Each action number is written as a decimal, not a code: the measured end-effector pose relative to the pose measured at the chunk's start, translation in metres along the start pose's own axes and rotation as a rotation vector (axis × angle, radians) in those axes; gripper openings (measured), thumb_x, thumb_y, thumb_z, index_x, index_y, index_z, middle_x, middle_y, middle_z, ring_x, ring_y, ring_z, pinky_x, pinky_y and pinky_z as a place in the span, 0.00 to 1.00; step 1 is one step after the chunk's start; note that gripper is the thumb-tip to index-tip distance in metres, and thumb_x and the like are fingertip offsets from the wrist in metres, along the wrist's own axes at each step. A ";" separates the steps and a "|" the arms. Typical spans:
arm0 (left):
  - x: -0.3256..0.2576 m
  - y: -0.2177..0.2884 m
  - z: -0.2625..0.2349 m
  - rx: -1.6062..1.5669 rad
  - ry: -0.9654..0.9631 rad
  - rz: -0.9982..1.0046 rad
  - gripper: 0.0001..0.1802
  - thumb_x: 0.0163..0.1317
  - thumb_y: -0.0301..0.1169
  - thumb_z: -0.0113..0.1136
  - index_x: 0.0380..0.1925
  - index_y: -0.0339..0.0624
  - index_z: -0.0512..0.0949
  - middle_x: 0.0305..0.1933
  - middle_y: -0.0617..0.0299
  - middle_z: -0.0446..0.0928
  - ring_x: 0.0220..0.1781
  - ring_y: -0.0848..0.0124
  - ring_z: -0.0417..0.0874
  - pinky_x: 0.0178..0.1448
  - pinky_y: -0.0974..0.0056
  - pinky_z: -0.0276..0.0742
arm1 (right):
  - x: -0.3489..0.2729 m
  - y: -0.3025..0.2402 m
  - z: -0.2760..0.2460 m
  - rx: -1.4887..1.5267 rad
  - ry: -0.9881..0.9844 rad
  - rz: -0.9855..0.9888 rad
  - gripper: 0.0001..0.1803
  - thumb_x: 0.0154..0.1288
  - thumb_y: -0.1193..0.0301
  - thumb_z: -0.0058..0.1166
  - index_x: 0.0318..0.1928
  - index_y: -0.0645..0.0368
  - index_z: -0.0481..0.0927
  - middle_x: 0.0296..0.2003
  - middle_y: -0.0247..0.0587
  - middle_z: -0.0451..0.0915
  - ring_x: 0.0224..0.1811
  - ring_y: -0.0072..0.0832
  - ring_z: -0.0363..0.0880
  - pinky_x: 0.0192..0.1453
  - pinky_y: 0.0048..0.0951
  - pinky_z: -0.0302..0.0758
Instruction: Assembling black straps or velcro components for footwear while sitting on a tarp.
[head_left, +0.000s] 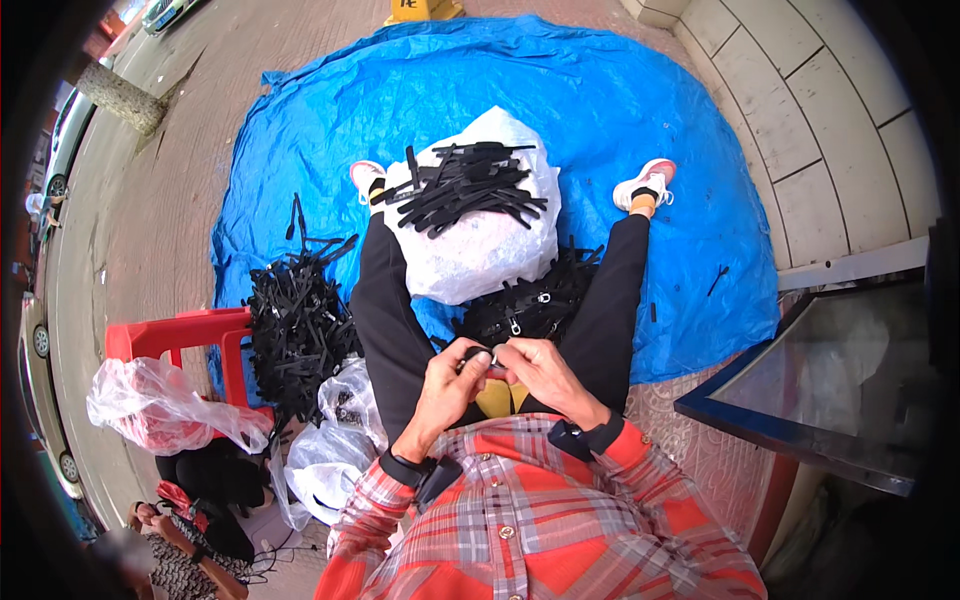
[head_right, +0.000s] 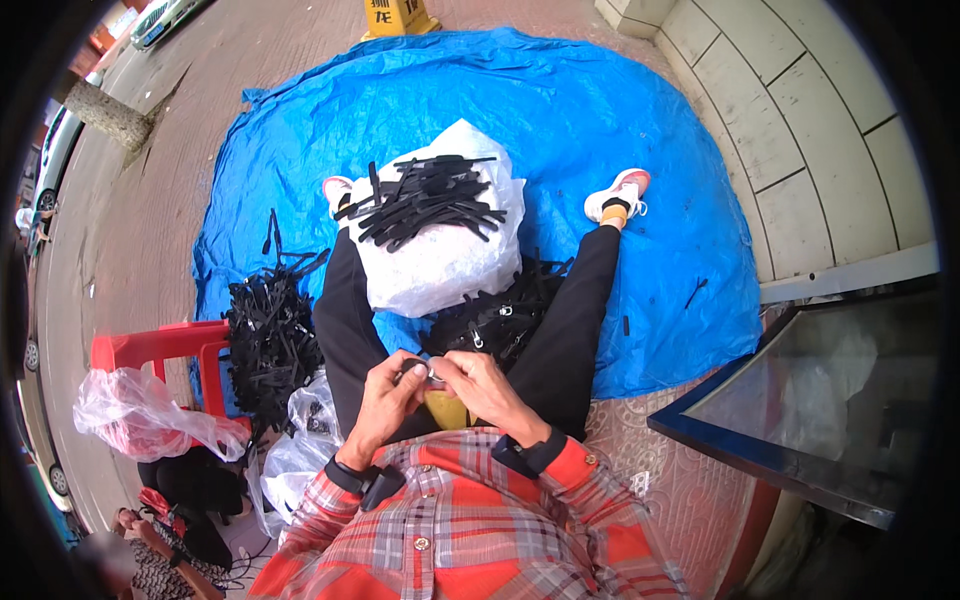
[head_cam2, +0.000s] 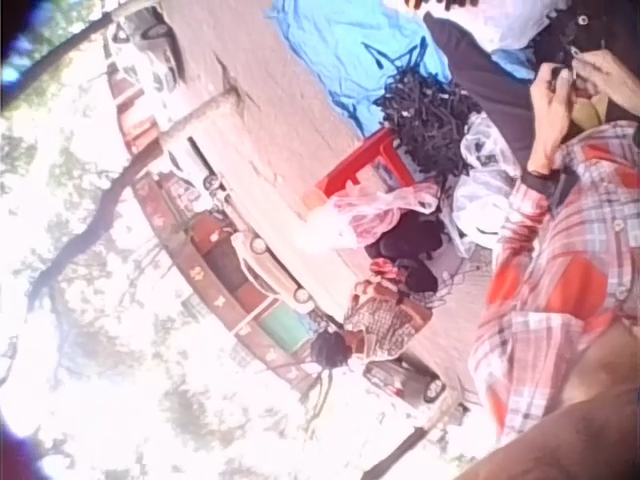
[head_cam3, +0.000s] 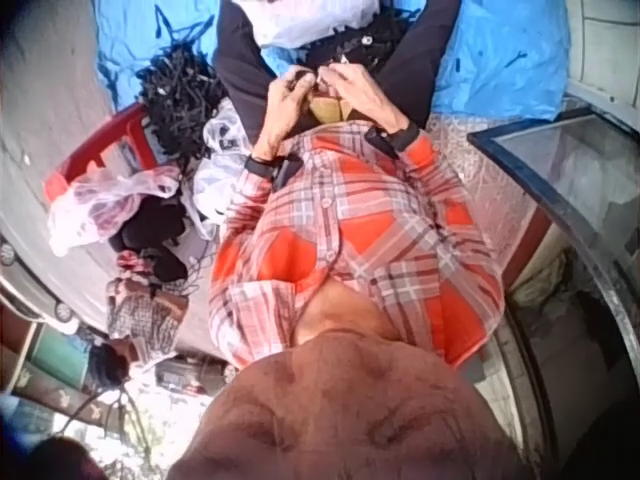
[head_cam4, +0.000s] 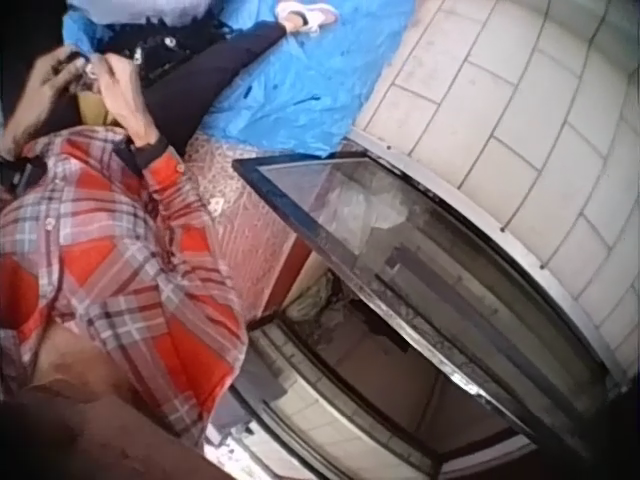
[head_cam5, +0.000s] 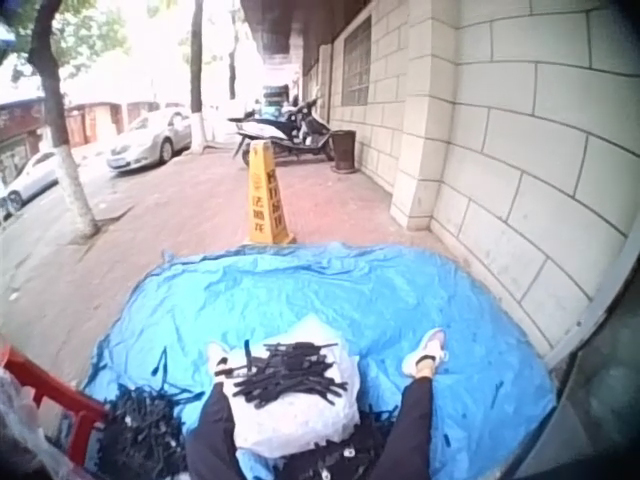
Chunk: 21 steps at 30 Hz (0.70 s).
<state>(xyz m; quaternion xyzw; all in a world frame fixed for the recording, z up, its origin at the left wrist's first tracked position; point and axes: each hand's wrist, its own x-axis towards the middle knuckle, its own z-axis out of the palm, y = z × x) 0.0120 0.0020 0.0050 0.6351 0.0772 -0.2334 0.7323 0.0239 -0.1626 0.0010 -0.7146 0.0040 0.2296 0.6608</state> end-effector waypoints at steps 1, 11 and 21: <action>0.004 -0.001 -0.003 -0.016 0.036 -0.034 0.10 0.65 0.34 0.49 0.34 0.38 0.73 0.17 0.70 0.67 0.16 0.84 0.62 0.17 0.76 0.55 | 0.001 0.000 -0.004 -0.003 0.004 -0.005 0.14 0.62 0.67 0.52 0.26 0.66 0.76 0.15 0.33 0.68 0.18 0.15 0.63 0.22 0.24 0.62; 0.025 -0.013 -0.038 -0.665 -0.118 -0.282 0.14 0.63 0.31 0.43 0.44 0.32 0.68 0.33 0.51 0.74 0.18 0.75 0.67 0.16 0.75 0.59 | 0.095 0.065 -0.119 -1.384 0.213 -0.207 0.10 0.59 0.67 0.48 0.30 0.61 0.76 0.30 0.48 0.73 0.35 0.43 0.71 0.37 0.42 0.64; 0.027 -0.027 -0.056 -0.996 -0.128 -0.373 0.06 0.60 0.27 0.55 0.35 0.36 0.73 0.35 0.54 0.77 0.31 0.69 0.78 0.29 0.72 0.72 | 0.277 0.018 -0.062 -0.978 0.537 -0.576 0.09 0.54 0.74 0.52 0.38 0.60 0.72 0.36 0.47 0.69 0.43 0.44 0.68 0.44 0.42 0.66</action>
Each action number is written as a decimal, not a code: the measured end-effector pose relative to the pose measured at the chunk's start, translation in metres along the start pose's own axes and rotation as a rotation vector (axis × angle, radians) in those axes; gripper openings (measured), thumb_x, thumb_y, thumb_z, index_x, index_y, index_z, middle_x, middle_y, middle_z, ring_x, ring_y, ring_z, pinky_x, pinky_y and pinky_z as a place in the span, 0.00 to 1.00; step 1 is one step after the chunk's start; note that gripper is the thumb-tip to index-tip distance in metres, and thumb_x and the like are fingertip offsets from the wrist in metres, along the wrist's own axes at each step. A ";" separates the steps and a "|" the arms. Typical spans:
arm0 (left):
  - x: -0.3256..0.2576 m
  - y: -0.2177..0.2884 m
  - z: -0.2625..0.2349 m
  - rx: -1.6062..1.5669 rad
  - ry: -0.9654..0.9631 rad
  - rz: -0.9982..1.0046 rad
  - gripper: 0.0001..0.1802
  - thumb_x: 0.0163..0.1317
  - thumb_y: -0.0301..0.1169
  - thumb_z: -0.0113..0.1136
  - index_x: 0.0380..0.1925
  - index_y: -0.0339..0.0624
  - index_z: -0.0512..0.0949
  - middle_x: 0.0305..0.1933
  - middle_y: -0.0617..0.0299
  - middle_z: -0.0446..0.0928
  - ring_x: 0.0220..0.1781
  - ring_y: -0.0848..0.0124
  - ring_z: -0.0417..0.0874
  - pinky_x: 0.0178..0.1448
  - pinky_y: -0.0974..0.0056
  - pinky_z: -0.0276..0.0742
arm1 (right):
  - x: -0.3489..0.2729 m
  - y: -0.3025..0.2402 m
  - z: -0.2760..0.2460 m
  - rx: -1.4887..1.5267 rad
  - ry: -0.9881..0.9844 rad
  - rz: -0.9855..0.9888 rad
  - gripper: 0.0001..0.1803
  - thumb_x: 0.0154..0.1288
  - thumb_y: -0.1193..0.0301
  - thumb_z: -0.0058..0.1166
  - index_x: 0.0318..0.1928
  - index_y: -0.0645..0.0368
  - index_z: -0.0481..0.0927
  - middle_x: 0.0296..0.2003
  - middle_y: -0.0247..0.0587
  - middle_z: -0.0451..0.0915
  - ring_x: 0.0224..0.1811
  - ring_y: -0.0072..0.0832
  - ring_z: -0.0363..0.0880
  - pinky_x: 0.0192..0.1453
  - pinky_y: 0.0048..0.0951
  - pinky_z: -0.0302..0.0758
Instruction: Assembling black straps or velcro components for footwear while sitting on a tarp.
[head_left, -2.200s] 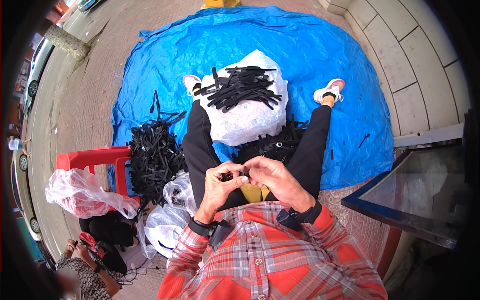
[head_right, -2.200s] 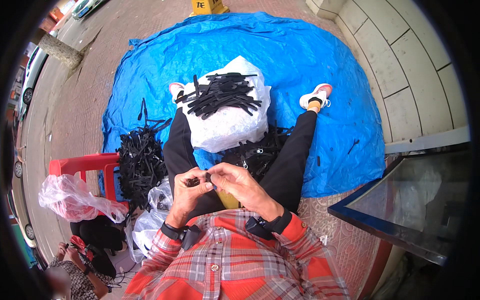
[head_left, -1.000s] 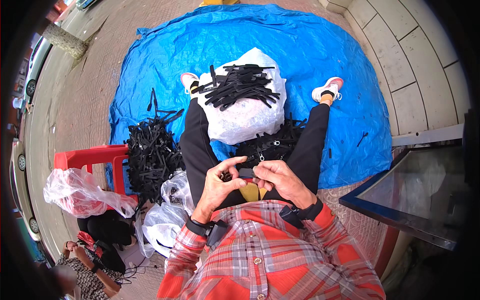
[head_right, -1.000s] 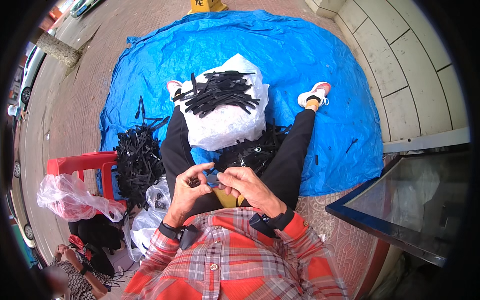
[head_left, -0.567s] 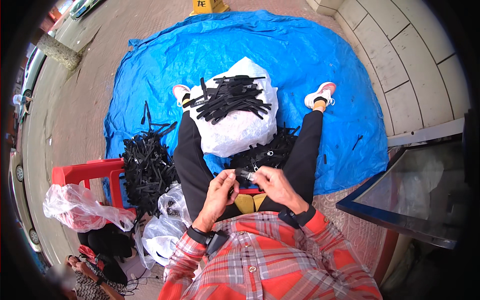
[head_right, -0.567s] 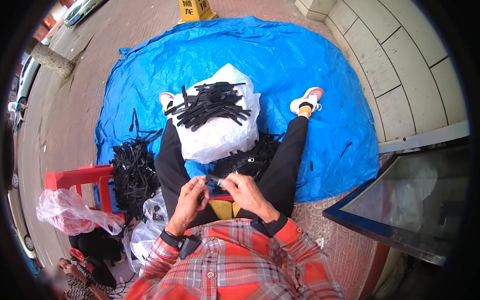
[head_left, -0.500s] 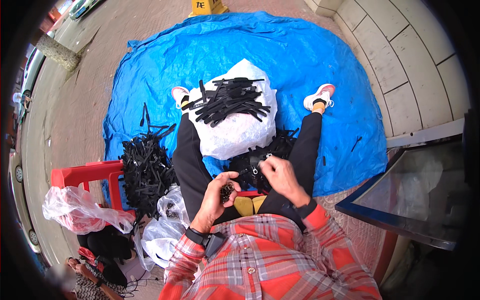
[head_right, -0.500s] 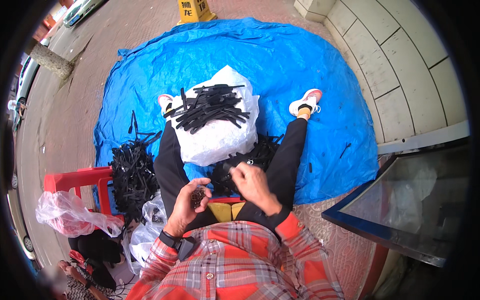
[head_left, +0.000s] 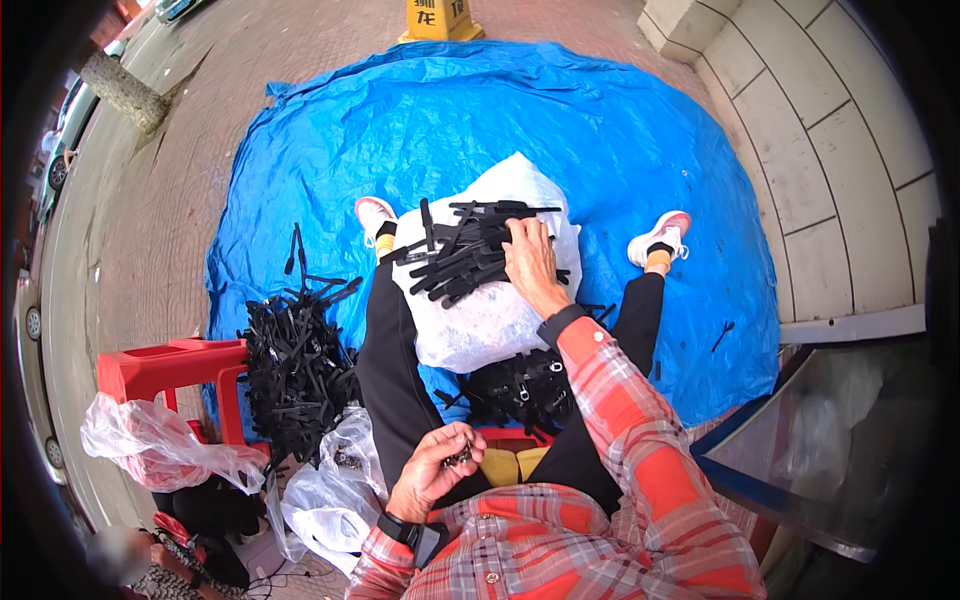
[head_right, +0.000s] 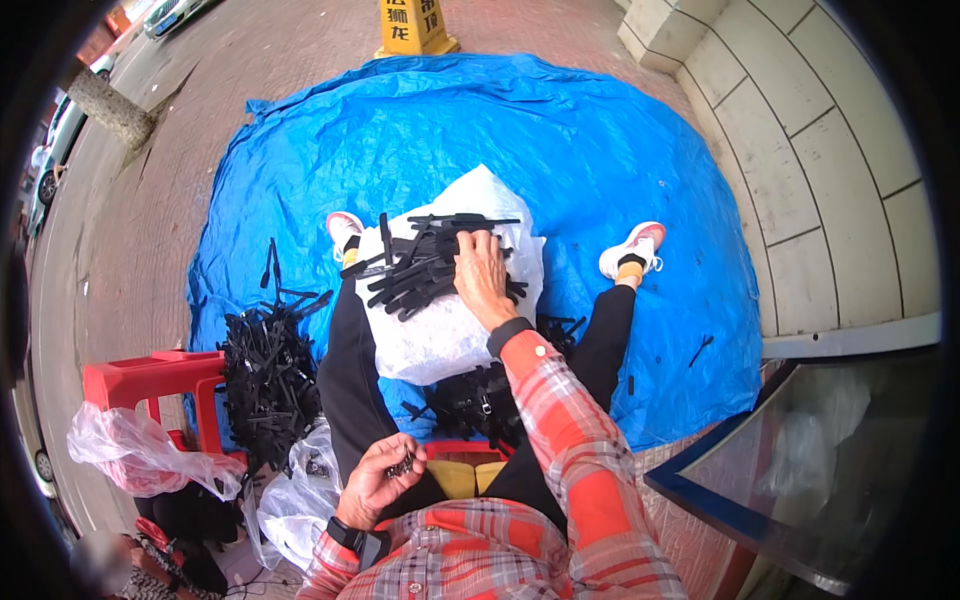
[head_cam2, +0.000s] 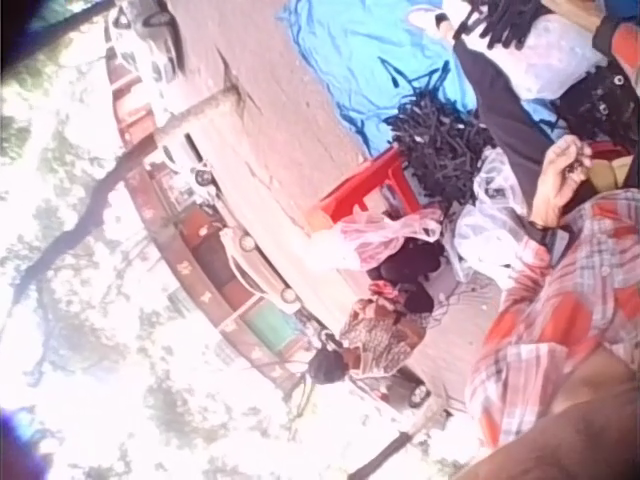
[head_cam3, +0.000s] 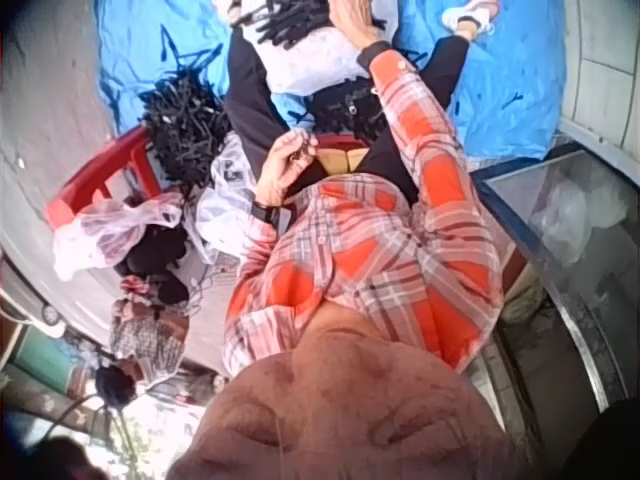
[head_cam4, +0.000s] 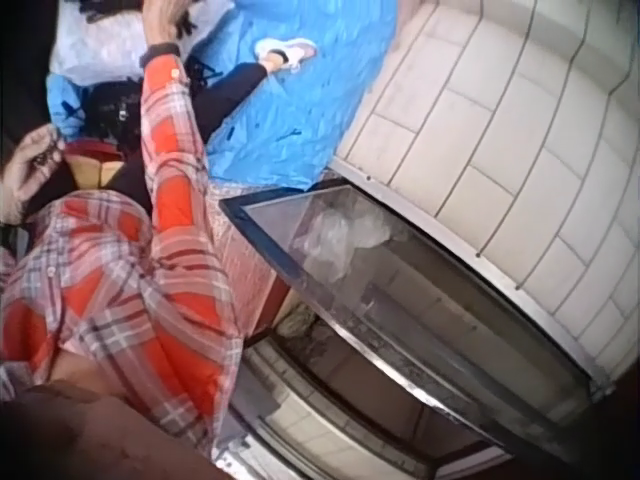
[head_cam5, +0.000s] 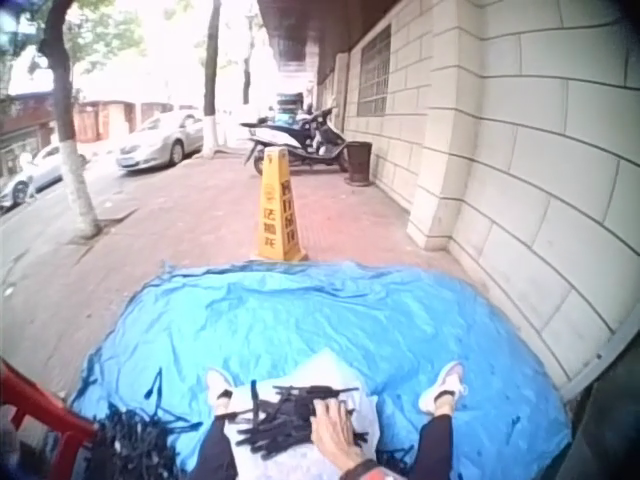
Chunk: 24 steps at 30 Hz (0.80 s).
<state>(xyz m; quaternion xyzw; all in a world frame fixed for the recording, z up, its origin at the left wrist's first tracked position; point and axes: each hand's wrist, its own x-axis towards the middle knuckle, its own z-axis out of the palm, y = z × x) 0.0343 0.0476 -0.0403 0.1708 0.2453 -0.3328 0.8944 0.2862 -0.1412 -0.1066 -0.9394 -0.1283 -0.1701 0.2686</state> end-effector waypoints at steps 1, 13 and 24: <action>0.002 0.002 -0.001 0.004 -0.001 0.001 0.06 0.60 0.27 0.55 0.35 0.37 0.73 0.34 0.55 0.77 0.30 0.70 0.78 0.28 0.73 0.71 | 0.007 0.003 0.006 -0.081 -0.055 0.033 0.09 0.54 0.74 0.53 0.36 0.60 0.71 0.36 0.48 0.70 0.42 0.44 0.67 0.44 0.42 0.65; 0.005 0.030 0.022 0.272 0.009 0.195 0.07 0.62 0.29 0.52 0.31 0.35 0.73 0.28 0.57 0.76 0.22 0.75 0.77 0.17 0.76 0.67 | -0.057 -0.036 -0.125 0.476 -0.102 0.162 0.07 0.55 0.77 0.55 0.31 0.65 0.71 0.37 0.45 0.74 0.38 0.31 0.77 0.42 0.27 0.74; -0.002 -0.012 0.070 0.504 0.001 0.196 0.13 0.61 0.27 0.54 0.44 0.32 0.75 0.26 0.62 0.74 0.19 0.81 0.68 0.16 0.79 0.57 | -0.147 -0.075 -0.199 1.198 -0.451 0.389 0.03 0.63 0.77 0.49 0.35 0.64 0.73 0.32 0.37 0.76 0.34 0.21 0.78 0.35 0.19 0.73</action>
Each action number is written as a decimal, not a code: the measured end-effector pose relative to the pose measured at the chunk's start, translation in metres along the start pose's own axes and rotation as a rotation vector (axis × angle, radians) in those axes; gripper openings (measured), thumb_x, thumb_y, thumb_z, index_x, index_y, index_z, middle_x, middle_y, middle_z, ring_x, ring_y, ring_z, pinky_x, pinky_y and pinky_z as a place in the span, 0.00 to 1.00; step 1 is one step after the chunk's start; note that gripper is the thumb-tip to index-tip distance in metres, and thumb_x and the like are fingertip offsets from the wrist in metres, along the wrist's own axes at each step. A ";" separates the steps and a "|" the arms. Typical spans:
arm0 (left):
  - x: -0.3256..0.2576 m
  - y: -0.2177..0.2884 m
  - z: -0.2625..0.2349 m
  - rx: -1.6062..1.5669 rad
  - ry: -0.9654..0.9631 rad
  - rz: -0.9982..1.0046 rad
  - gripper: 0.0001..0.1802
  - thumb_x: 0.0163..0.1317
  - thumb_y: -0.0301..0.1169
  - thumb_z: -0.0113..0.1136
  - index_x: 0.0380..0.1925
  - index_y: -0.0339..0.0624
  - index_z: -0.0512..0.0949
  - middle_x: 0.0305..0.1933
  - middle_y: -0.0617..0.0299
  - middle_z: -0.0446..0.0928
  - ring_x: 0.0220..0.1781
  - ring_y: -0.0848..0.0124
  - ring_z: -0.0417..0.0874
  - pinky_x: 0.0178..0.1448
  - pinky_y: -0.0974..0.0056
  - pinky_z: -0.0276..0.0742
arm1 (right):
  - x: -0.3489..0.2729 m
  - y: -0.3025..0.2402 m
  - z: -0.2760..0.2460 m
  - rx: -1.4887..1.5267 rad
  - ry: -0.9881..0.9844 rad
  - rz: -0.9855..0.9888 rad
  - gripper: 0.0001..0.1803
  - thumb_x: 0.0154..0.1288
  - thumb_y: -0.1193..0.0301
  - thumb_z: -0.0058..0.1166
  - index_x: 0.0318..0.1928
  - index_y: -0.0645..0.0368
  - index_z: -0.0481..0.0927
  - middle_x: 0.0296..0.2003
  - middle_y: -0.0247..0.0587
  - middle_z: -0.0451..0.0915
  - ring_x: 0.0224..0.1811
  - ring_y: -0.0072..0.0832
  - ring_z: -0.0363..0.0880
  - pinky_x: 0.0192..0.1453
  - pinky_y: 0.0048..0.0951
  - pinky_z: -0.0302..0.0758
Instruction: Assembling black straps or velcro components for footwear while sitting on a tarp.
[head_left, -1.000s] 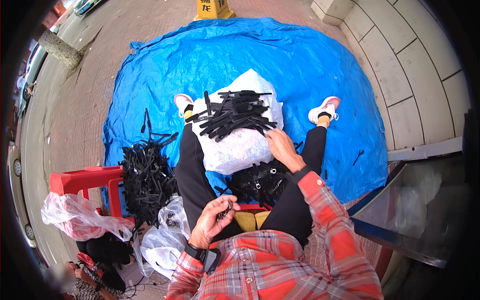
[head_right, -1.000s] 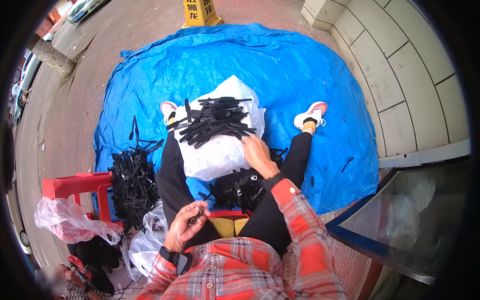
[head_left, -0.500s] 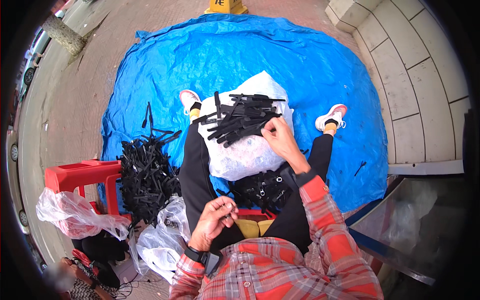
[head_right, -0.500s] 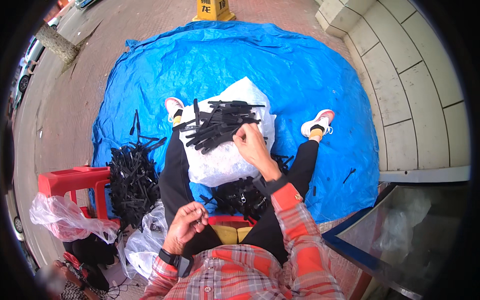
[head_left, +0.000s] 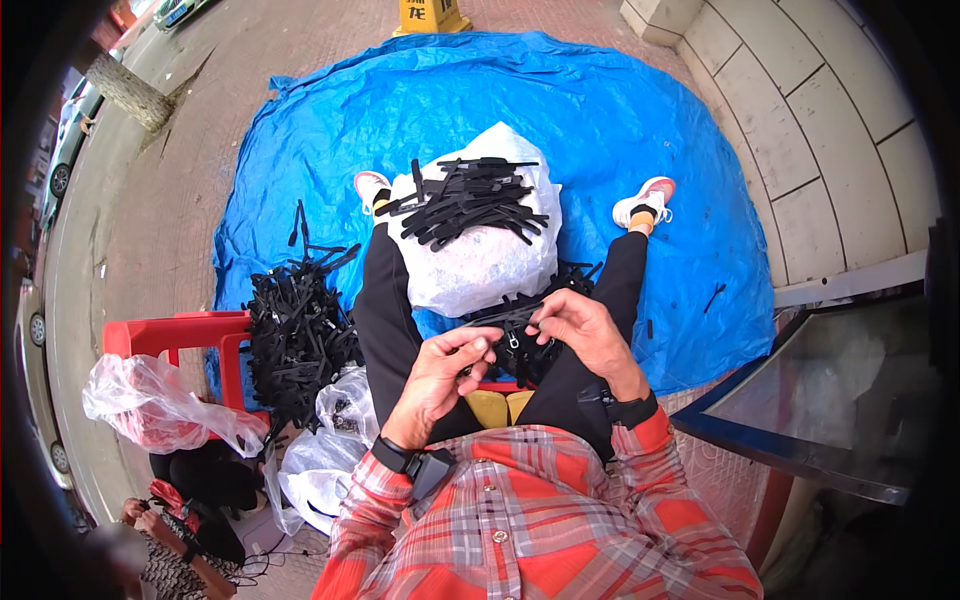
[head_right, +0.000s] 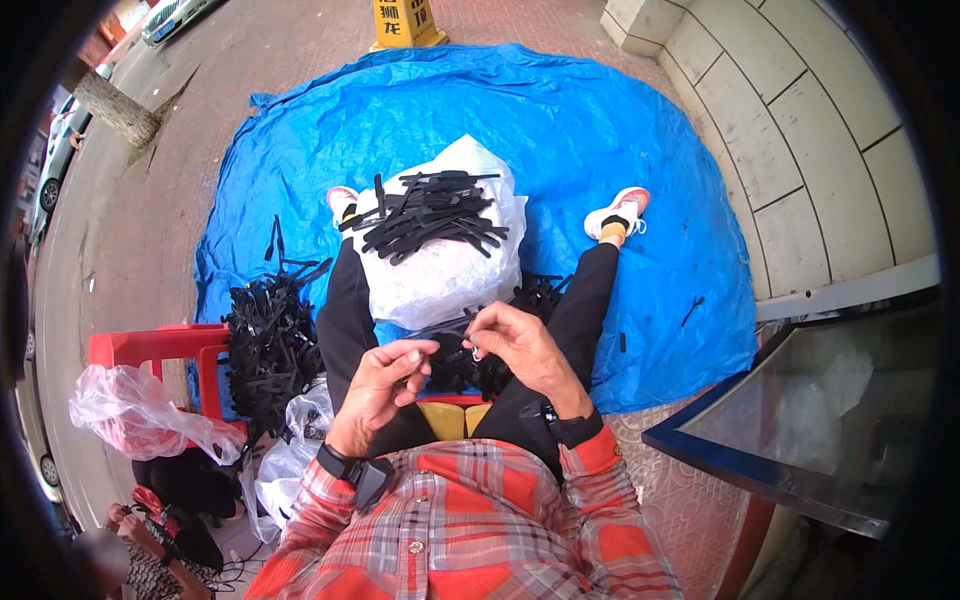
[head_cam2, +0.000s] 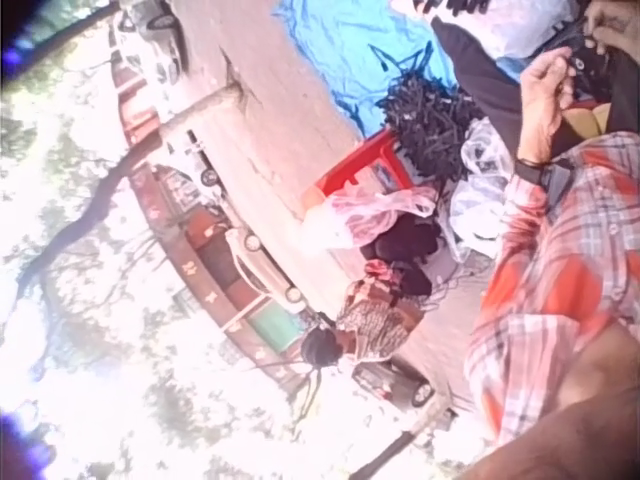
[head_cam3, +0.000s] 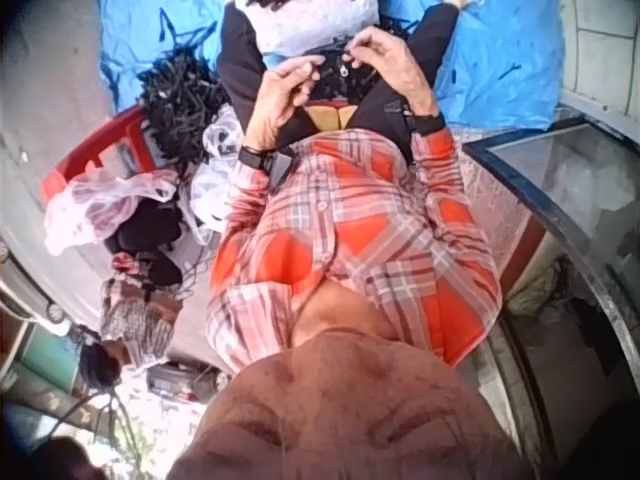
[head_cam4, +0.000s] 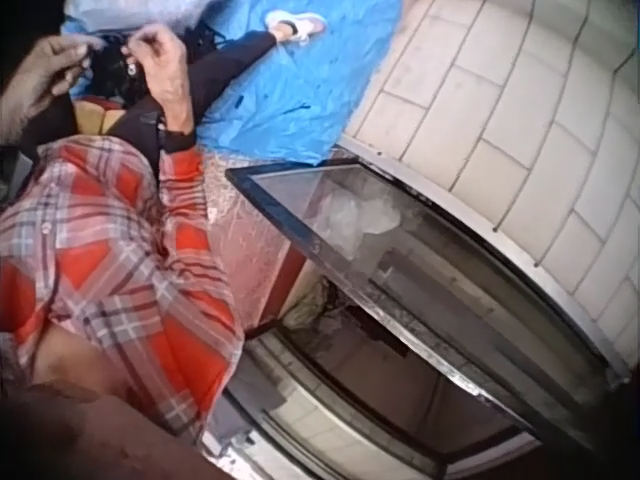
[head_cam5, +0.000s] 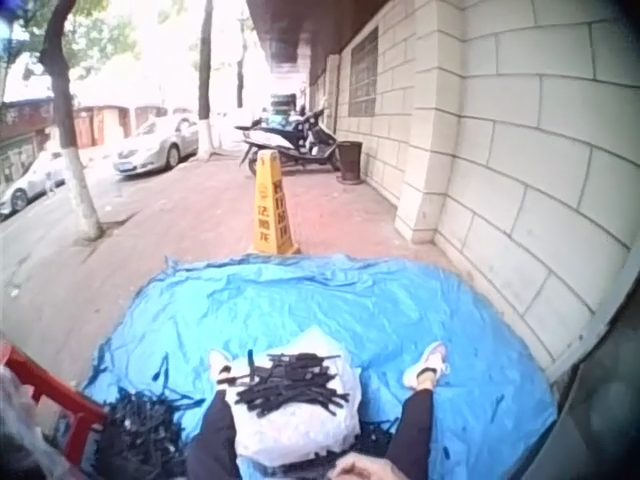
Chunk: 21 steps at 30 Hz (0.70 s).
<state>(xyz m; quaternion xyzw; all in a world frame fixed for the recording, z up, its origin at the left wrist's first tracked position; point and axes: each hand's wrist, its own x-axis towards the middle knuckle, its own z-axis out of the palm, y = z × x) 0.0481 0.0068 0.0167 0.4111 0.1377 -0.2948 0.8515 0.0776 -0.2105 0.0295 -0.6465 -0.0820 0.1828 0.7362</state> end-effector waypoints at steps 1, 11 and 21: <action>-0.001 0.000 0.005 0.028 0.007 0.036 0.13 0.61 0.26 0.54 0.45 0.32 0.75 0.26 0.63 0.74 0.18 0.82 0.65 0.16 0.79 0.54 | -0.002 0.001 0.004 -0.010 -0.018 0.020 0.03 0.62 0.77 0.49 0.35 0.64 0.73 0.31 0.36 0.76 0.33 0.20 0.77 0.35 0.20 0.73; -0.013 -0.004 -0.006 -0.157 0.037 -0.042 0.07 0.62 0.29 0.54 0.29 0.36 0.75 0.25 0.62 0.74 0.15 0.82 0.64 0.13 0.80 0.52 | -0.011 -0.014 0.042 -0.735 -0.275 -0.490 0.08 0.49 0.77 0.60 0.31 0.64 0.76 0.32 0.41 0.72 0.33 0.35 0.74 0.37 0.30 0.72; -0.020 0.011 -0.017 0.353 -0.112 -0.297 0.06 0.59 0.27 0.58 0.31 0.34 0.77 0.22 0.63 0.75 0.14 0.83 0.67 0.14 0.79 0.54 | -0.001 -0.009 0.044 -1.119 -0.428 -0.545 0.14 0.45 0.78 0.51 0.37 0.63 0.75 0.30 0.43 0.70 0.43 0.42 0.70 0.60 0.40 0.61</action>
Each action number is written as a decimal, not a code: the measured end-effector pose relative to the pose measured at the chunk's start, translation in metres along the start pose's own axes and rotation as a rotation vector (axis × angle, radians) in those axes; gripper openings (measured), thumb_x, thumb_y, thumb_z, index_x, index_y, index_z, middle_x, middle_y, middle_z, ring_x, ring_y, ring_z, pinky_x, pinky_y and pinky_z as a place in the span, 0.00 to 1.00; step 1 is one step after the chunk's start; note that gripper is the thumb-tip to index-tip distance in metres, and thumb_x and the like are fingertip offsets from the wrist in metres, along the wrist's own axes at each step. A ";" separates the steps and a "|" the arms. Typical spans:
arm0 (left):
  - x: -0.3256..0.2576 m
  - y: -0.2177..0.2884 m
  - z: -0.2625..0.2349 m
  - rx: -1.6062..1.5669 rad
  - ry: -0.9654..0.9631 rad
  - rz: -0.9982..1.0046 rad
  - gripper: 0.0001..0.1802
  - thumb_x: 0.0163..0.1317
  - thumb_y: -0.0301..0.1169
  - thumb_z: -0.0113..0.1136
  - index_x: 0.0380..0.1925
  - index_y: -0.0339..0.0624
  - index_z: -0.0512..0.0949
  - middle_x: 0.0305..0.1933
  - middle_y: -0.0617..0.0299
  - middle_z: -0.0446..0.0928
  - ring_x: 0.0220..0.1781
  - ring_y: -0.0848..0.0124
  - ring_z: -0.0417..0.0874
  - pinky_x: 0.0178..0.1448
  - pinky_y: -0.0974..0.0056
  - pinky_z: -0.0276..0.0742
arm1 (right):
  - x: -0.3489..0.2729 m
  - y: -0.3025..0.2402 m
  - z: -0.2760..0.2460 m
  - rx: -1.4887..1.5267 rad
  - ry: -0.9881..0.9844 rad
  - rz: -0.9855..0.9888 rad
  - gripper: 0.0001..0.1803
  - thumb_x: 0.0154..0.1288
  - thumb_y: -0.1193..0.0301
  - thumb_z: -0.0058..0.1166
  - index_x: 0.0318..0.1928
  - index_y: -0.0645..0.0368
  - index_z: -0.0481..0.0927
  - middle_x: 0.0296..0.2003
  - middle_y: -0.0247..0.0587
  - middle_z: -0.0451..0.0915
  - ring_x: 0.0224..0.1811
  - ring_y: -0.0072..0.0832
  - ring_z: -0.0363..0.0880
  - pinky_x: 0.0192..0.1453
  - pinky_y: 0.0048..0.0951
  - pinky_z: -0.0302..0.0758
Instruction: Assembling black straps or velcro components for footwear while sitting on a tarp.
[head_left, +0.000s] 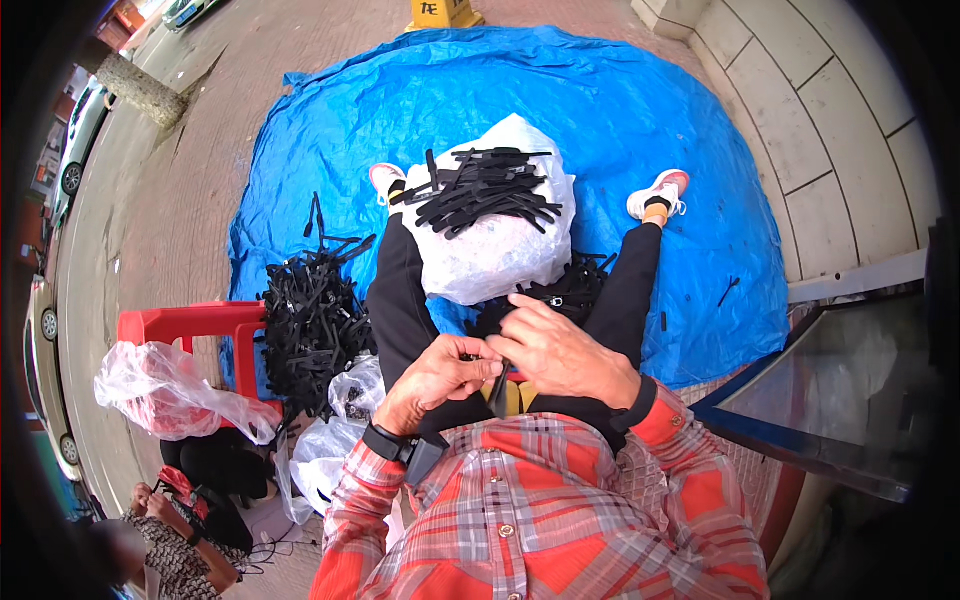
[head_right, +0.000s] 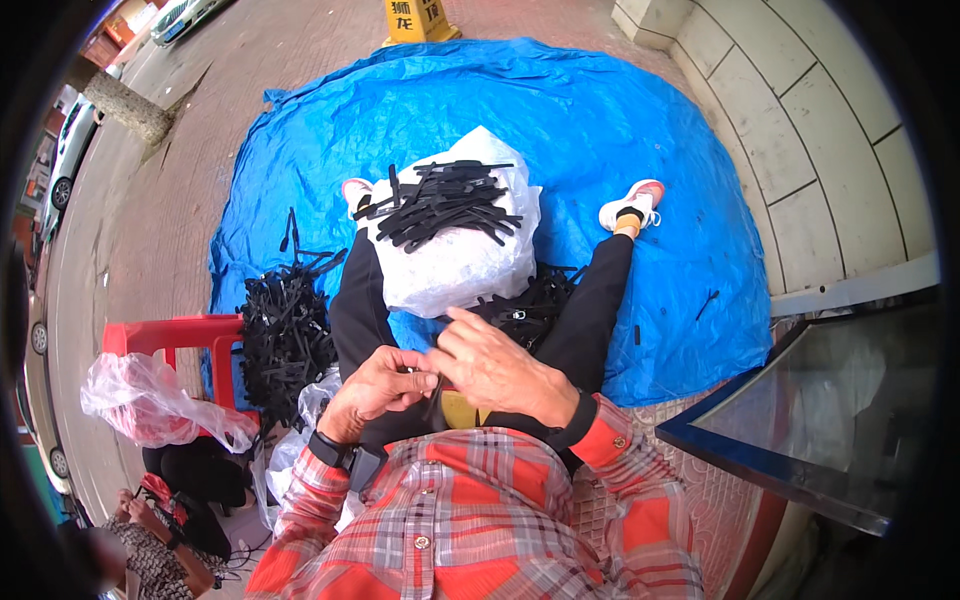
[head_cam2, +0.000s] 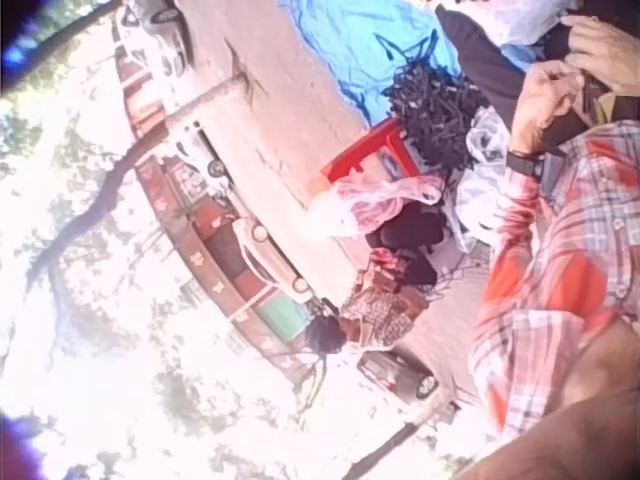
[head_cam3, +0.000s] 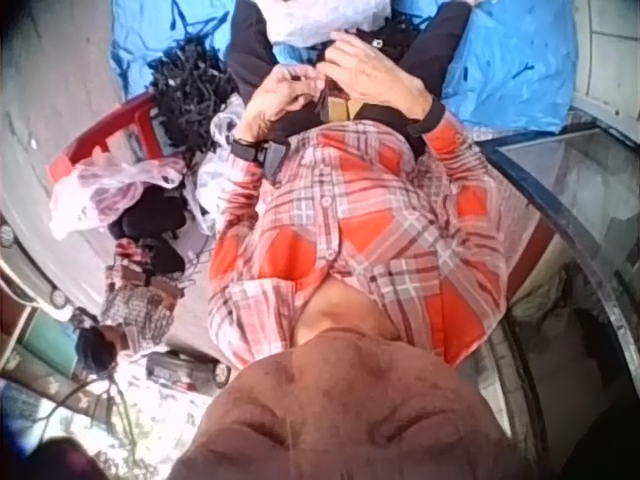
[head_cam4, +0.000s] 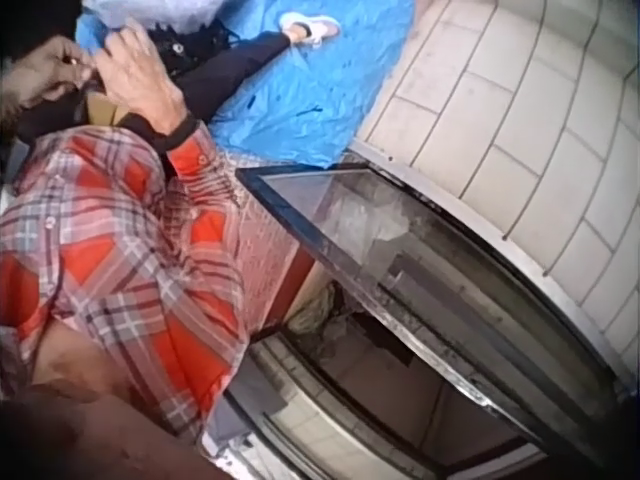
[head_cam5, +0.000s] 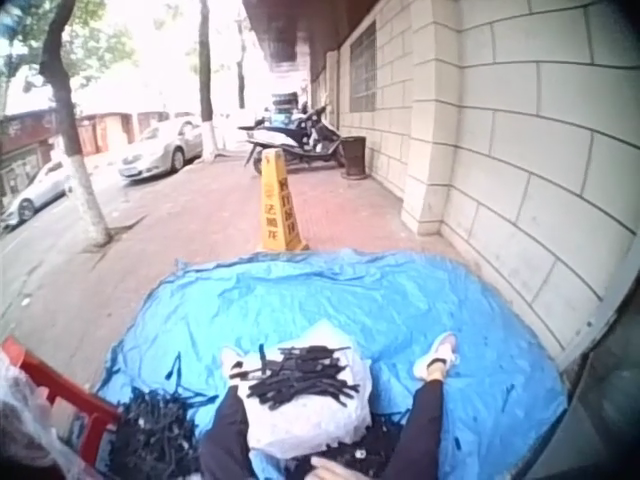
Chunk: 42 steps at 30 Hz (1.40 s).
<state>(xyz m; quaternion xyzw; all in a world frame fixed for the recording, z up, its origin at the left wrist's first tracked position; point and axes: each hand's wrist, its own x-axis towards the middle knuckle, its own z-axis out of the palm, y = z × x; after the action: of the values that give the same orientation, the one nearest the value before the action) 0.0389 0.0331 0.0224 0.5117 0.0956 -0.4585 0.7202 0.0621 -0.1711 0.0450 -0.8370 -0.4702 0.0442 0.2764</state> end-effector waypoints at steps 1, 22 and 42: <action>0.001 -0.004 -0.001 -0.006 0.005 0.000 0.06 0.59 0.27 0.58 0.31 0.34 0.77 0.22 0.63 0.75 0.14 0.83 0.67 0.14 0.79 0.54 | -0.003 0.004 -0.001 -0.014 0.086 -0.014 0.13 0.47 0.77 0.51 0.37 0.63 0.75 0.28 0.42 0.68 0.38 0.40 0.71 0.54 0.39 0.67; 0.003 -0.034 -0.010 -0.543 0.126 0.206 0.10 0.59 0.22 0.54 0.41 0.33 0.76 0.32 0.57 0.78 0.30 0.74 0.80 0.24 0.76 0.75 | -0.039 -0.020 0.035 0.764 0.186 0.839 0.19 0.62 0.77 0.47 0.54 0.59 0.72 0.28 0.39 0.75 0.24 0.18 0.65 0.29 0.24 0.66; 0.005 -0.033 0.005 -0.466 0.168 0.274 0.12 0.61 0.28 0.55 0.42 0.33 0.75 0.26 0.60 0.75 0.20 0.79 0.72 0.16 0.79 0.63 | -0.033 -0.022 0.041 1.100 0.280 0.760 0.14 0.65 0.70 0.48 0.49 0.63 0.74 0.33 0.32 0.76 0.34 0.15 0.72 0.39 0.18 0.70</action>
<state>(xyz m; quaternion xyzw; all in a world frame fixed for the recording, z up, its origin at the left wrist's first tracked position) 0.0145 0.0246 0.0001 0.3769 0.1879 -0.2786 0.8632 0.0132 -0.1717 0.0153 -0.6795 -0.0127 0.2622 0.6851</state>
